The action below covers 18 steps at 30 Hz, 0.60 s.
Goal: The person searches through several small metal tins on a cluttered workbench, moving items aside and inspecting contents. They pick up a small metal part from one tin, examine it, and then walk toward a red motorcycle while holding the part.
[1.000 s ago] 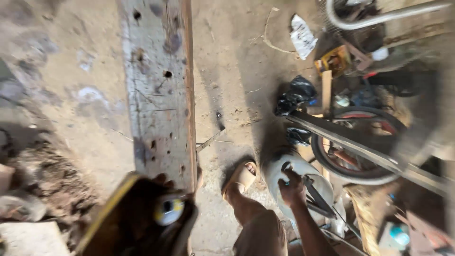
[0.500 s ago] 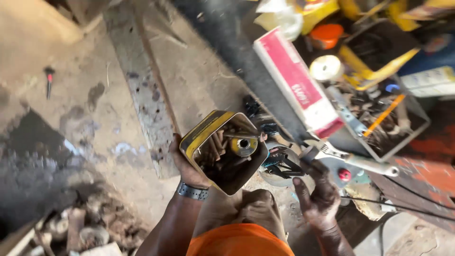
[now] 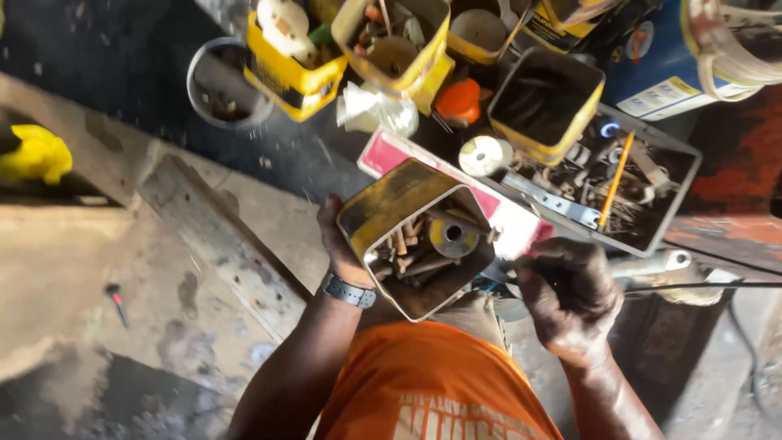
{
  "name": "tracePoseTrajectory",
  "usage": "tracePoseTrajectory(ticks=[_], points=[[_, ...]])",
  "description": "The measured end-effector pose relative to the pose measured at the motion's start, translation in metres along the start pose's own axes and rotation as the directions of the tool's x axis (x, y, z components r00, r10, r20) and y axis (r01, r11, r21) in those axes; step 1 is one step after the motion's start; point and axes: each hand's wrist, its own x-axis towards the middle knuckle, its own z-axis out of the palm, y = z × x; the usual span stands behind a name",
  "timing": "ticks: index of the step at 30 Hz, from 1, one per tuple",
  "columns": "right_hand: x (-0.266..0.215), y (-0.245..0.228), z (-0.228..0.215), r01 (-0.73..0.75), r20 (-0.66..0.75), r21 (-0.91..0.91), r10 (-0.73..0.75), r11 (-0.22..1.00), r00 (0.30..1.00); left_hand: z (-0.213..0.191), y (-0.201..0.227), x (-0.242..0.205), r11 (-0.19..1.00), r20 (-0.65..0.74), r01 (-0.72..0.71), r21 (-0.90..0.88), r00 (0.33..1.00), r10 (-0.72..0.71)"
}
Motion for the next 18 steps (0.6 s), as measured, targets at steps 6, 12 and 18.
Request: tracePoseTrajectory(ticks=[6,12,18], points=[[0.087,-0.015,0.085,0.512,0.391,-0.48,-0.349,0.712,0.852,0.001,0.095,0.085,0.901,0.09,0.422,-0.105,0.906,-0.414],[0.106,-0.022,0.11,0.359,0.347,-0.805,-0.116,0.473,0.931,-0.002,0.124,0.112,0.811,0.14,0.568,-0.138,0.822,-0.552],[0.102,-0.026,0.094,0.447,0.396,-0.74,-0.212,0.503,0.894,0.01,0.11,0.098,0.806,0.2,0.592,-0.019,0.792,-0.577]])
